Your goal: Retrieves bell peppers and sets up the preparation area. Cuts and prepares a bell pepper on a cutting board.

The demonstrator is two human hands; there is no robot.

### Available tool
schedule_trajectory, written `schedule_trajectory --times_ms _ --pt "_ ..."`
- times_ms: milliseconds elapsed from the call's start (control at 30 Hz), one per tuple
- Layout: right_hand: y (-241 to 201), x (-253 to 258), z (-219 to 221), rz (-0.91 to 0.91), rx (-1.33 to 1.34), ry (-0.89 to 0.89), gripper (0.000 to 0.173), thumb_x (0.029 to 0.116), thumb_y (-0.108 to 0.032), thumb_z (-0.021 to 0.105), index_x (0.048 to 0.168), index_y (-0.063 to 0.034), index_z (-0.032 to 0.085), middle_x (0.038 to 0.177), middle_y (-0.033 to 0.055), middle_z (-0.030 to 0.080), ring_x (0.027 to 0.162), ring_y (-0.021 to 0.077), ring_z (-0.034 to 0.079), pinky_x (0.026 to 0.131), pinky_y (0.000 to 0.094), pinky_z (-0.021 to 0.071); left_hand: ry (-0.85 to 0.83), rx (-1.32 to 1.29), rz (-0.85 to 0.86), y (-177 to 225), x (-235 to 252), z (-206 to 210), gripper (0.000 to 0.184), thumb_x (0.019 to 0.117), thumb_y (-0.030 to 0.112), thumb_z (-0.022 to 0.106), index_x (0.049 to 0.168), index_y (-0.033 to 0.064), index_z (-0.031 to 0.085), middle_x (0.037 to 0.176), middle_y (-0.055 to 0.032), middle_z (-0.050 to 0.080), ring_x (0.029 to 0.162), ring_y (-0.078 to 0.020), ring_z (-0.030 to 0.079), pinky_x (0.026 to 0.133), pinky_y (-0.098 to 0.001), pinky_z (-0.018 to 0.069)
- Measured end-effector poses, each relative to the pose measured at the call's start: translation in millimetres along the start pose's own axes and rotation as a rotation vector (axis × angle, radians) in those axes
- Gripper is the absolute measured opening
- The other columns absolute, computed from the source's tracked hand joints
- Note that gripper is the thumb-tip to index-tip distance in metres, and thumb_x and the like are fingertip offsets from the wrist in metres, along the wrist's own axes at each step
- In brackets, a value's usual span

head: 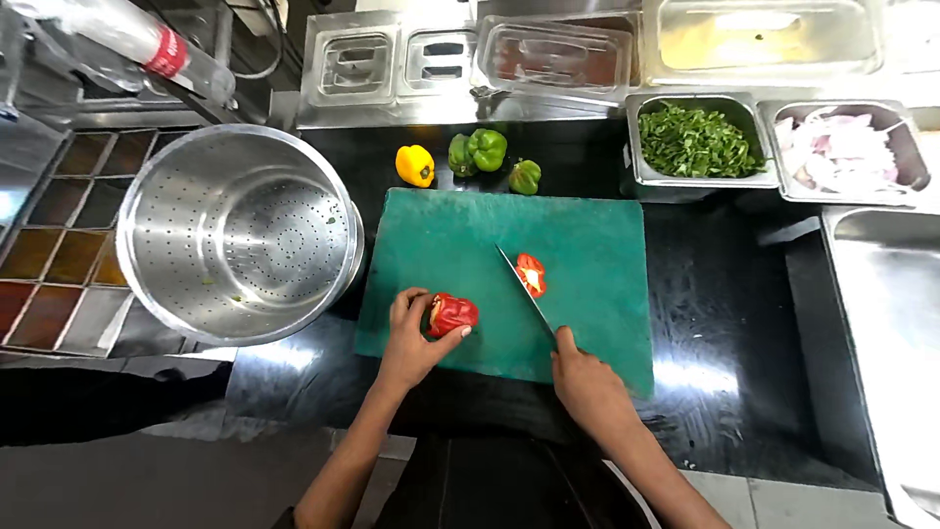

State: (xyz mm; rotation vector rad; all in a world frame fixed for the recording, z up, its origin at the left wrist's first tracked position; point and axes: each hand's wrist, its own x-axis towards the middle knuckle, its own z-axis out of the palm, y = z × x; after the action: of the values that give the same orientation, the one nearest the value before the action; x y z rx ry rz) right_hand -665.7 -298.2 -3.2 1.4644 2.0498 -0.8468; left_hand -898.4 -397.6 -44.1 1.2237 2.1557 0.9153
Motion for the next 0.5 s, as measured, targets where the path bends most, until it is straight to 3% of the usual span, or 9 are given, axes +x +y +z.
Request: schedule_trajectory --times_ms 100,200,267,333,400,500 --pt "0 1 -2 -0.002 0.000 -0.009 0.036 0.1112 -0.026 0.038 0.143 -0.0102 0.041 0.105 0.0221 0.069 0.101 0.0414 0.070 0.084 0.0544 0.0550 0.029 -0.091 -0.012 -6 1 -11 0.064 0.0904 0.038 0.073 0.141 0.0058 0.051 0.128 -0.0150 0.063 0.111 -0.0264 0.064 0.092 -0.0472 0.0536" --pt "2 3 -2 -0.010 0.074 -0.026 0.038 0.1108 -0.028 0.040 0.144 -0.0099 0.040 0.102 0.0223 0.069 0.100 0.0416 0.070 0.085 0.0555 0.0546 0.129 -0.157 0.002 -19 8 -12 0.059 0.0913 0.032 0.073 0.139 0.0032 0.054 0.141 -0.0184 0.055 0.128 -0.0319 0.054 0.103 -0.0512 0.0476" --pt "3 4 1 -0.039 0.130 -0.038 0.038 0.1104 -0.029 0.042 0.143 -0.0093 0.041 0.099 0.0210 0.068 0.097 0.0408 0.070 0.084 0.0555 0.0543 0.149 -0.224 0.091 -24 19 -11 0.051 0.0946 0.026 0.069 0.137 0.0006 0.055 0.147 -0.0178 0.051 0.136 -0.0279 0.051 0.109 -0.0458 0.0469" --pt "0 2 6 -0.081 0.148 -0.056 0.038 0.1101 -0.030 0.043 0.142 -0.0098 0.042 0.099 0.0197 0.068 0.096 0.0395 0.070 0.084 0.0547 0.0545 0.152 -0.205 0.152 -24 31 -10 0.031 0.0982 0.022 0.065 0.121 0.0019 0.067 0.132 -0.0149 0.064 0.122 -0.0219 0.062 0.102 -0.0404 0.0531" --pt "-6 -2 10 -0.121 0.147 -0.075 0.037 0.1101 -0.029 0.042 0.142 -0.0098 0.042 0.100 0.0194 0.068 0.097 0.0394 0.069 0.084 0.0548 0.0544 0.105 -0.143 0.065 -16 42 -13 0.022 0.1009 0.022 0.064 0.111 0.0035 0.071 0.113 -0.0125 0.068 0.103 -0.0200 0.067 0.092 -0.0408 0.0558" --pt "-13 -5 14 -0.140 0.122 -0.110 0.039 0.1107 -0.028 0.039 0.146 -0.0106 0.040 0.105 0.0208 0.069 0.102 0.0407 0.069 0.087 0.0548 0.0537 0.048 -0.048 -0.052 -5 53 -19 0.023 0.1023 0.025 0.064 0.110 0.0047 0.072 0.104 -0.0126 0.071 0.094 -0.0227 0.068 0.087 -0.0449 0.0557"
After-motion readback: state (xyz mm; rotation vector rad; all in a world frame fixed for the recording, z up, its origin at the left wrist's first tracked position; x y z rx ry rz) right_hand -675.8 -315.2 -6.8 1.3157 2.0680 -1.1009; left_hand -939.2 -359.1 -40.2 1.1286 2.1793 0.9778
